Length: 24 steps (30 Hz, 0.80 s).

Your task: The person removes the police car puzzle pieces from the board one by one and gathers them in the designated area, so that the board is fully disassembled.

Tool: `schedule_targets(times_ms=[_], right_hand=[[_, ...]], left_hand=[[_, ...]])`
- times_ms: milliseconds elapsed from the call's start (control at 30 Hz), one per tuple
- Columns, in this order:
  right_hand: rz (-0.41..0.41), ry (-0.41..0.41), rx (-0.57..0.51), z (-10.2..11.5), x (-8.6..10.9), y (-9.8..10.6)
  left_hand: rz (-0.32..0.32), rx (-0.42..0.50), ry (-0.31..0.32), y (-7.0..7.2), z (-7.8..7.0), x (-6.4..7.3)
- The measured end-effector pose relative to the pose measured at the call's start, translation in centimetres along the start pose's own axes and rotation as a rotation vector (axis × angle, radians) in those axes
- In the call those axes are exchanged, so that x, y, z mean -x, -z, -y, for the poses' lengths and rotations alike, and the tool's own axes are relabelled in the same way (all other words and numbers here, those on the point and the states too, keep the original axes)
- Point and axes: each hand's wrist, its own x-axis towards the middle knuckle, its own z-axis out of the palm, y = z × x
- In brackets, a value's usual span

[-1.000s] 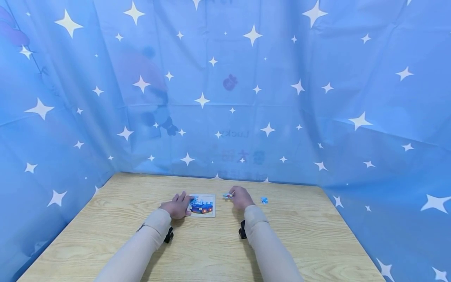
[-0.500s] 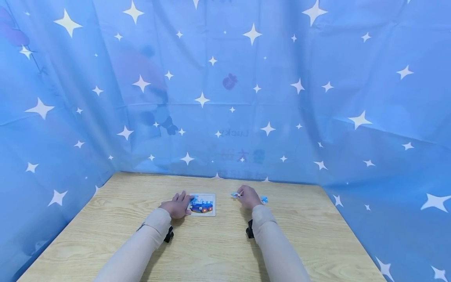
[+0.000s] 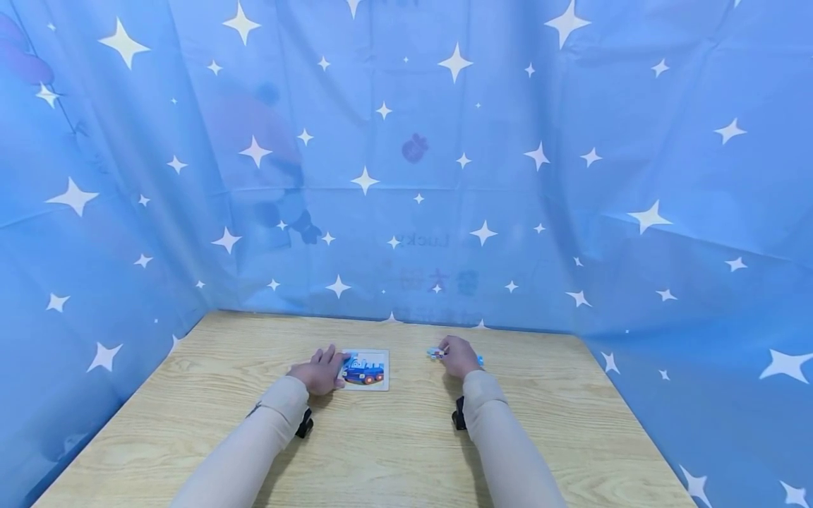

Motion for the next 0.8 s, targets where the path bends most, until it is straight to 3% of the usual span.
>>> schedule_targets(times_ms=[300,533,800], right_hand=[[-0.009,-0.008,0.02,-0.7,0.0,0.3],[-0.011,-0.012,0.032,-0.8,0.0,0.5],[-0.009,-0.005,0.052,-1.8,-0.3,0.4]], left_hand=[[-0.008,-0.005,0.008,0.0,0.2,-0.1],[-0.02,-0.019,0.002,-0.8,0.6,-1.1],[-0.014,-0.017,-0.008,-0.5,0.5,-0.7]])
